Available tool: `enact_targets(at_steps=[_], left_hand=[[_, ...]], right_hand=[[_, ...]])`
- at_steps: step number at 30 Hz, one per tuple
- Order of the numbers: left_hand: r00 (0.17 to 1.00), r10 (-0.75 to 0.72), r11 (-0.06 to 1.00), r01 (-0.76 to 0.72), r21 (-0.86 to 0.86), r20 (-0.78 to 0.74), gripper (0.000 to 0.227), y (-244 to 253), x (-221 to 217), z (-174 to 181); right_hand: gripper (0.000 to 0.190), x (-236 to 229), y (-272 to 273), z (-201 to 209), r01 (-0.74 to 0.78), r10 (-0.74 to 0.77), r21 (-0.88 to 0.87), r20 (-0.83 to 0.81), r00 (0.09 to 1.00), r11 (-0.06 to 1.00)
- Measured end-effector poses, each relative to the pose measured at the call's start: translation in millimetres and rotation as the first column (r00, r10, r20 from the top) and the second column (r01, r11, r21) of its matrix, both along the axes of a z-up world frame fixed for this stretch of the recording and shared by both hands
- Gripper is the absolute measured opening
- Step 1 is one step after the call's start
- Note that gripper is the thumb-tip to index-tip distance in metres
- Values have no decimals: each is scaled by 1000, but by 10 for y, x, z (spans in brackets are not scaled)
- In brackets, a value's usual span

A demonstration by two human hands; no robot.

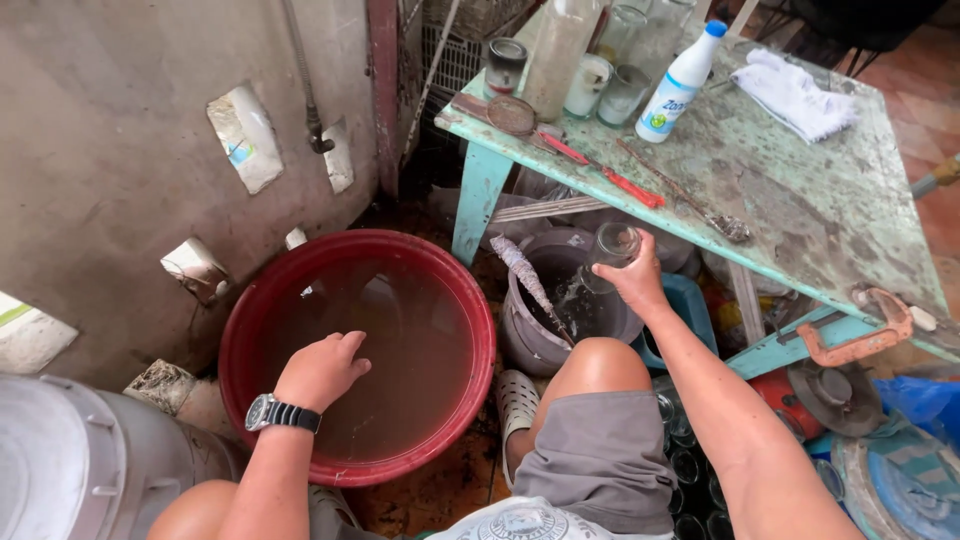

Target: Washing a tall glass cylinder in a tub of water using a bottle brush and a cloth.

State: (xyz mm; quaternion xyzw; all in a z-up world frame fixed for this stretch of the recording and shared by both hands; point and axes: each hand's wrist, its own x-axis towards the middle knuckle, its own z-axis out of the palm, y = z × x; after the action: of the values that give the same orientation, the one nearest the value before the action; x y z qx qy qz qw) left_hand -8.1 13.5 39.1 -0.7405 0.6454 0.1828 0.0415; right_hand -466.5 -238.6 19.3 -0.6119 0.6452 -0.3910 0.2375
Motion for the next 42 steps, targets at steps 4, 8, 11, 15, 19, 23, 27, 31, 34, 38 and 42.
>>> enact_targets(at_steps=[4,8,11,15,19,23,27,31,34,38,42], left_hand=[[998,-23,997,19,-72,-60,49,2,28,-56],[977,-26,989,-5,-145,-211,52,30,-143,136],[899,-42,977,-54,-207,-436,50,20,-298,175],[435,81,954,-296,-58,-897,53,-72,-431,-66],[-183,321,884,-294,363,-929,95,-102,-426,133],[-363,325,859,-274,433,-873,100,-106,-377,294],[-503,290,817,-312,485,-814,79,-218,-321,6],[-492,286,828,-306,471,-822,66,-195,-312,19],[-430,323,808,-339,482,-843,67,-265,-281,-204],[-398,334,784,-387,486,-855,72,-274,-338,-63],[-453,239,821,-378,427,-859,56,-233,-322,-55]], right_hand=[[97,134,116,176,-58,59,-36,31,998,998],[93,551,225,346,-195,210,-112,149,966,974],[94,982,314,373,-377,405,-157,218,888,913],[96,1690,726,537,-616,617,-212,-70,784,759],[73,2310,1147,619,-843,671,-382,-513,535,379],[56,2624,1225,362,-864,580,-487,-670,463,127],[64,2550,1222,467,-937,535,-344,-782,319,56],[91,2229,841,1000,-948,523,-279,-791,319,156],[65,1638,97,959,-834,288,-401,-805,518,379],[40,399,-899,774,-579,62,-411,-777,627,704],[35,57,-1180,754,-295,1,-163,-874,487,942]])
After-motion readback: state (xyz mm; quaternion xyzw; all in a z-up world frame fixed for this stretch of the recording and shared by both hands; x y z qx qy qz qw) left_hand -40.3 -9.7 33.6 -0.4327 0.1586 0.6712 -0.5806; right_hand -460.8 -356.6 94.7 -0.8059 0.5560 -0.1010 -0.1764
